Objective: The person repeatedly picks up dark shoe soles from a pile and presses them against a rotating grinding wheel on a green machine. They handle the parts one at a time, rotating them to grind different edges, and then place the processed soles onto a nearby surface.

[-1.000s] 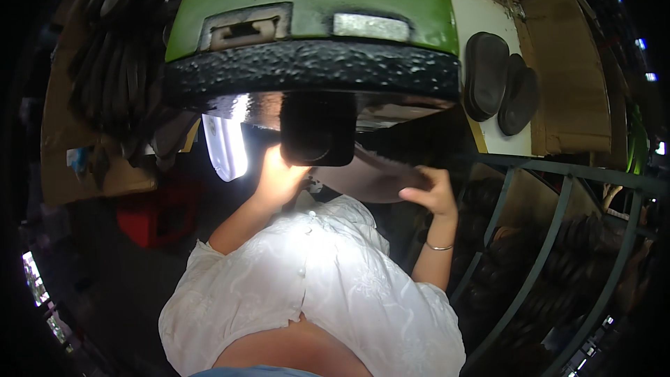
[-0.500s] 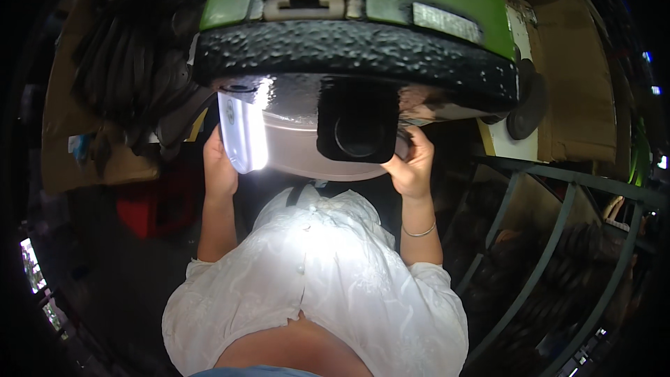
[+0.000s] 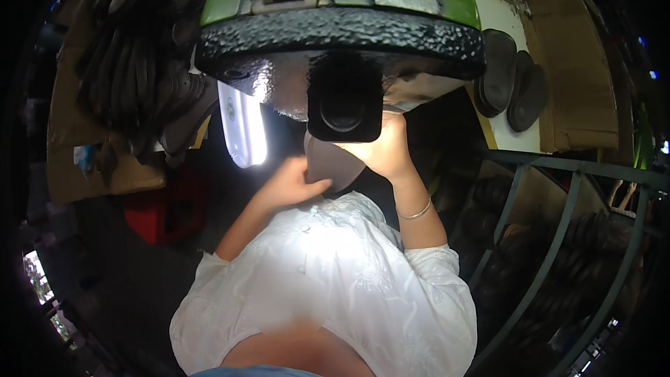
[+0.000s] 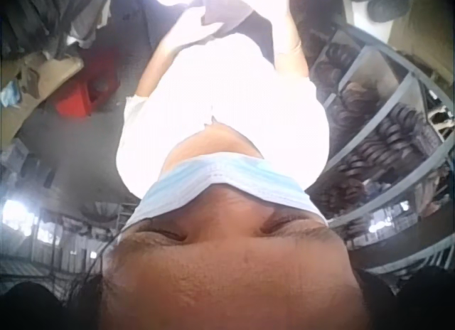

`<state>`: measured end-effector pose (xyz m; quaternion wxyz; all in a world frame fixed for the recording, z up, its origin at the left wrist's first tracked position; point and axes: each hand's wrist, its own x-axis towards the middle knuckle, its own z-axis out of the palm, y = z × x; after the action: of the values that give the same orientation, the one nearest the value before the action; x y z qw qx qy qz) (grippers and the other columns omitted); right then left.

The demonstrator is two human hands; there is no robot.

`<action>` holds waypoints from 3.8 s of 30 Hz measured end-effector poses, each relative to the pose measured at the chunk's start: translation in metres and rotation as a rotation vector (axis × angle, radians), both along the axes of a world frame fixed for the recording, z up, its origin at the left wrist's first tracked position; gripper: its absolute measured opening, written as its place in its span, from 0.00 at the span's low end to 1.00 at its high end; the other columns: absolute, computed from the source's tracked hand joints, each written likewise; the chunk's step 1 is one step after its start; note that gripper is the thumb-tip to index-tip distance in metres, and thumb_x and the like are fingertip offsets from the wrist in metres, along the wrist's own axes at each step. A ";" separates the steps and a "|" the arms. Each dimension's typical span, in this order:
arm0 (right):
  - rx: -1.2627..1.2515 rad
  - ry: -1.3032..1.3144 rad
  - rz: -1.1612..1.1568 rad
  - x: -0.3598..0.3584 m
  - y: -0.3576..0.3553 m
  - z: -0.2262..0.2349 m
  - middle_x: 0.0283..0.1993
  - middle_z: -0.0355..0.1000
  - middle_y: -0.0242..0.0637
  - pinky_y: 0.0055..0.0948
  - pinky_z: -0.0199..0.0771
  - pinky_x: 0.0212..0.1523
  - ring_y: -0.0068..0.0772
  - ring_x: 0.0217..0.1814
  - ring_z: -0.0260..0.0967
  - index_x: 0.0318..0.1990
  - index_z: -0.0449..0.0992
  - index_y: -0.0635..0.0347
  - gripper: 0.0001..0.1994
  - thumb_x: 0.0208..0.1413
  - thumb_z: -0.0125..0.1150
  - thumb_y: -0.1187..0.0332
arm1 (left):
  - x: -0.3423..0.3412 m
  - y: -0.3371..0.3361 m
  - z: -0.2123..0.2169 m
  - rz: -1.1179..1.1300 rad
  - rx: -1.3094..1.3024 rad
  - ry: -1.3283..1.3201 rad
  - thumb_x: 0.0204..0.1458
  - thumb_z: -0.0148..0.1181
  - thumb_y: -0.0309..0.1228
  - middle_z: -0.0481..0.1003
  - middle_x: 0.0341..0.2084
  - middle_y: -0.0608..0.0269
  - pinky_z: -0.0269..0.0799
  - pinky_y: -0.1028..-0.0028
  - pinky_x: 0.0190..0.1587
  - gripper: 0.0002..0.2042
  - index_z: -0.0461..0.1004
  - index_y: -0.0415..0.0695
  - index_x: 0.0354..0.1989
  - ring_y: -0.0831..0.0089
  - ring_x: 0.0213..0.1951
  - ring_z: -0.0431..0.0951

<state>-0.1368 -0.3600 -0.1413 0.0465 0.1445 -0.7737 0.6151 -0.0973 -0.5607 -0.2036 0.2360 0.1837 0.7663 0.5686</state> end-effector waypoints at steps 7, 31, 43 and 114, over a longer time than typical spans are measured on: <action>-0.306 -0.252 0.150 0.028 0.023 -0.009 0.49 0.67 0.38 0.29 0.61 0.53 0.27 0.51 0.62 0.51 0.64 0.67 0.29 0.39 0.68 0.71 | -0.035 0.050 0.065 0.256 0.355 0.069 0.48 0.59 0.28 0.75 0.27 0.62 0.69 0.79 0.29 0.09 0.73 0.35 0.35 0.80 0.28 0.73; -0.257 0.043 -0.052 0.014 0.013 0.004 0.37 0.71 0.36 0.21 0.69 0.41 0.22 0.37 0.69 0.38 0.72 0.67 0.12 0.42 0.62 0.80 | 0.003 -0.077 0.020 0.516 0.439 -0.296 0.52 0.53 0.28 0.73 0.29 0.59 0.71 0.79 0.25 0.15 0.64 0.35 0.45 0.74 0.27 0.74; -0.297 -0.153 0.106 0.003 -0.019 0.013 0.42 0.70 0.34 0.22 0.70 0.42 0.21 0.40 0.68 0.46 0.68 0.67 0.24 0.37 0.67 0.80 | 0.009 -0.016 -0.021 0.013 -0.022 -0.214 0.41 0.65 0.30 0.71 0.43 0.52 0.65 0.70 0.49 0.27 0.63 0.34 0.50 0.68 0.45 0.70; -0.019 -0.705 0.091 0.101 0.027 -0.083 0.40 0.72 0.39 0.27 0.66 0.46 0.30 0.44 0.68 0.41 0.72 0.68 0.20 0.37 0.69 0.72 | -0.033 0.052 0.075 0.317 0.458 -0.288 0.44 0.64 0.30 0.75 0.36 0.60 0.69 0.77 0.42 0.18 0.71 0.37 0.43 0.76 0.37 0.74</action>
<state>-0.0358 -0.3328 -0.2244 -0.2495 -0.0425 -0.7292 0.6358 -0.1304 -0.5088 -0.1287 0.2031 0.0280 0.5960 0.7763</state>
